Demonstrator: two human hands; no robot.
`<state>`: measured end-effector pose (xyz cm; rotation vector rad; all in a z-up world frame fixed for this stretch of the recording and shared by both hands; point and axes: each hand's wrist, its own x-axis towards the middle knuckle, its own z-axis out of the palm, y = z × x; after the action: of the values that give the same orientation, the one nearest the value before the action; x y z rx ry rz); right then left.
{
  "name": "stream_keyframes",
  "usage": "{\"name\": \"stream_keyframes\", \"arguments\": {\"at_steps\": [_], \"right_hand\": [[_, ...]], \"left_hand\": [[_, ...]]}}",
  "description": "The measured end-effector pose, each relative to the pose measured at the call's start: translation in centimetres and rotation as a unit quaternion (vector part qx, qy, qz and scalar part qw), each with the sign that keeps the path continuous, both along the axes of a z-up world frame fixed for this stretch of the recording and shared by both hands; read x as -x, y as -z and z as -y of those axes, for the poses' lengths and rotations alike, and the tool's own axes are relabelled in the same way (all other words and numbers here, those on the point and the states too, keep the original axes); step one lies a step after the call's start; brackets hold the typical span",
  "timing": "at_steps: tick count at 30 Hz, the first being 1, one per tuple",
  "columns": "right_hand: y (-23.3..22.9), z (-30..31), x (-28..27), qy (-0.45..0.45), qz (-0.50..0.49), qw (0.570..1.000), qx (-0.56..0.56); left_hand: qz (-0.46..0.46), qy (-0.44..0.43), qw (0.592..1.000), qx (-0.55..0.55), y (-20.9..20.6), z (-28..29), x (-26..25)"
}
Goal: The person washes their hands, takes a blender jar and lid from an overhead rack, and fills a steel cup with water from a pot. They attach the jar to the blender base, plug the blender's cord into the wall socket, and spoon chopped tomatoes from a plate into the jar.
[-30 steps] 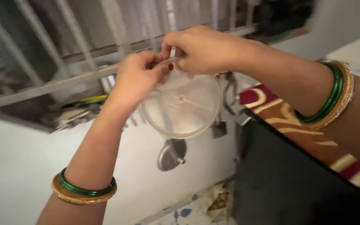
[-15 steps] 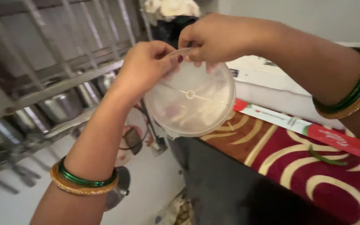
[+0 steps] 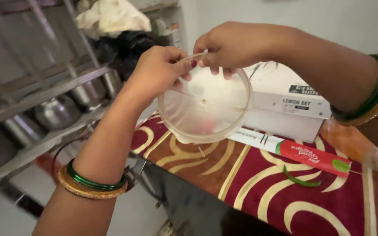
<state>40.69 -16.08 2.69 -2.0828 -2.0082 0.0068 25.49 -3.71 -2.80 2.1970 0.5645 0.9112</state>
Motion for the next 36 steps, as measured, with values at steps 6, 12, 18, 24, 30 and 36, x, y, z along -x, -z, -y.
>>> {"name": "stream_keyframes", "arguments": {"at_steps": [6, 12, 18, 24, 30, 36], "right_hand": [[0.5, -1.3, -4.5, 0.077, -0.064, 0.995, -0.024], [0.4, -2.7, -8.2, 0.190, -0.101, 0.976, -0.020], [2.1, -4.5, -11.8, 0.250, -0.159, 0.954, -0.048], [3.7, -7.0, -15.8, 0.314, -0.149, 0.936, -0.049], [5.6, -8.5, -19.3, 0.365, -0.118, 0.920, -0.081], [6.8, -9.4, -21.1, 0.409, -0.107, 0.903, -0.069]], "left_hand": [[-0.026, 0.047, 0.998, -0.029, -0.5, -4.0, -5.9], [-0.047, 0.054, 0.992, -0.101, -0.7, -7.2, -11.1], [-0.051, 0.126, 0.990, 0.020, -0.7, -9.8, -15.2], [-0.101, 0.106, 0.989, 0.002, -0.2, -12.3, -20.1], [-0.080, 0.120, 0.988, 0.048, 1.4, -14.5, -24.6], [-0.159, 0.049, 0.986, -0.004, 1.9, -15.4, -26.2]]}}
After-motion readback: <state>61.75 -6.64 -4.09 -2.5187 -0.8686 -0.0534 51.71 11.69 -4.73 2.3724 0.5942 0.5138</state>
